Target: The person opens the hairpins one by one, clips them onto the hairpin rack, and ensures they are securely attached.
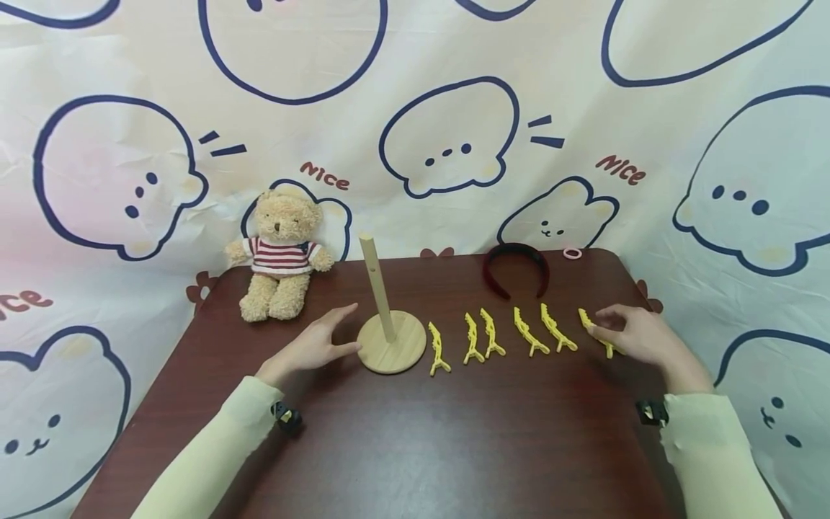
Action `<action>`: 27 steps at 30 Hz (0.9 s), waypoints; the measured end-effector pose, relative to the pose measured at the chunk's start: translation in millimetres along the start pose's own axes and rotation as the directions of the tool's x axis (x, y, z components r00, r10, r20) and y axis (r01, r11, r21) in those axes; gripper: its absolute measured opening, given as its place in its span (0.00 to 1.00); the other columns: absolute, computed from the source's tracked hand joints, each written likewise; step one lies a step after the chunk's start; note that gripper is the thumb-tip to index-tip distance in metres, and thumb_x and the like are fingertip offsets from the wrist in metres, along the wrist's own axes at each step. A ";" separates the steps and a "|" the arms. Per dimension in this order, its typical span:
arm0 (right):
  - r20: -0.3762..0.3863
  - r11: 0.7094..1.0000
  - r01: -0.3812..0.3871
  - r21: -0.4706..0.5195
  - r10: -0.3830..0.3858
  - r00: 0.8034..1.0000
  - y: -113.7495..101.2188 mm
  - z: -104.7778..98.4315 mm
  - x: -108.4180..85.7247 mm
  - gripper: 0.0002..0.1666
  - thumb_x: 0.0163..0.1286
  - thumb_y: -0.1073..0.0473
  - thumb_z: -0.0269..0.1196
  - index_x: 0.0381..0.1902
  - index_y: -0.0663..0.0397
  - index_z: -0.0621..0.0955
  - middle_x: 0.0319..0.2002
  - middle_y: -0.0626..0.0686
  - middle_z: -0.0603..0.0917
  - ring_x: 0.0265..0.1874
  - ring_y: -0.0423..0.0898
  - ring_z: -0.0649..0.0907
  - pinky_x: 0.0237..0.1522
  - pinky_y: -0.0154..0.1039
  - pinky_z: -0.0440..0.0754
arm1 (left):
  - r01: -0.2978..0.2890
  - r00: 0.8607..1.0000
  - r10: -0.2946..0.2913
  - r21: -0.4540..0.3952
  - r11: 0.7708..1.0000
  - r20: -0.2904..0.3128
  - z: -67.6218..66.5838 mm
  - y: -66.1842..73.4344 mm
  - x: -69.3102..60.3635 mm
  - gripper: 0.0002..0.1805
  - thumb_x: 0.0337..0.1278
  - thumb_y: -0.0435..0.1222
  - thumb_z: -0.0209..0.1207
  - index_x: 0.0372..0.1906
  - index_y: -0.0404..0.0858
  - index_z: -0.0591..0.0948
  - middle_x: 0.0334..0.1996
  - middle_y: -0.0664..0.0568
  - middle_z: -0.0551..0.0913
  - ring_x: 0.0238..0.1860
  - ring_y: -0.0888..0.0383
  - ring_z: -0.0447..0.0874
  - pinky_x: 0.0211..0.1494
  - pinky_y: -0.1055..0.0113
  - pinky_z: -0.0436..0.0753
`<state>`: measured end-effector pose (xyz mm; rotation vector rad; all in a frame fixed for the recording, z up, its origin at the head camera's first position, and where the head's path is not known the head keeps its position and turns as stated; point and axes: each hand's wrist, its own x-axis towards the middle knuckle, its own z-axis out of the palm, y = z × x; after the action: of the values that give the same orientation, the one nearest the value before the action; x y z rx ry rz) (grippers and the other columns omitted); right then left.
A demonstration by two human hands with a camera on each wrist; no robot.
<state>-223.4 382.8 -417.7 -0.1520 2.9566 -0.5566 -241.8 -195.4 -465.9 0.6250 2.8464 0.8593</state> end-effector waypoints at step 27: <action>0.052 0.998 -0.054 -0.029 0.056 0.997 41.9 19.2 0.4 0.36 0.65 0.39 0.65 0.50 0.70 0.81 0.40 0.65 0.86 0.36 0.55 0.82 0.38 0.55 0.82 | 0.029 0.996 -0.029 0.000 1.000 0.084 15.3 -1.3 6.0 0.49 0.59 0.56 0.65 0.78 0.38 0.59 0.76 0.40 0.63 0.76 0.42 0.62 0.75 0.46 0.65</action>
<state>-224.2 414.7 -450.9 -0.0863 2.9089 -0.4967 -244.4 -186.1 -479.3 0.6031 2.7732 0.8105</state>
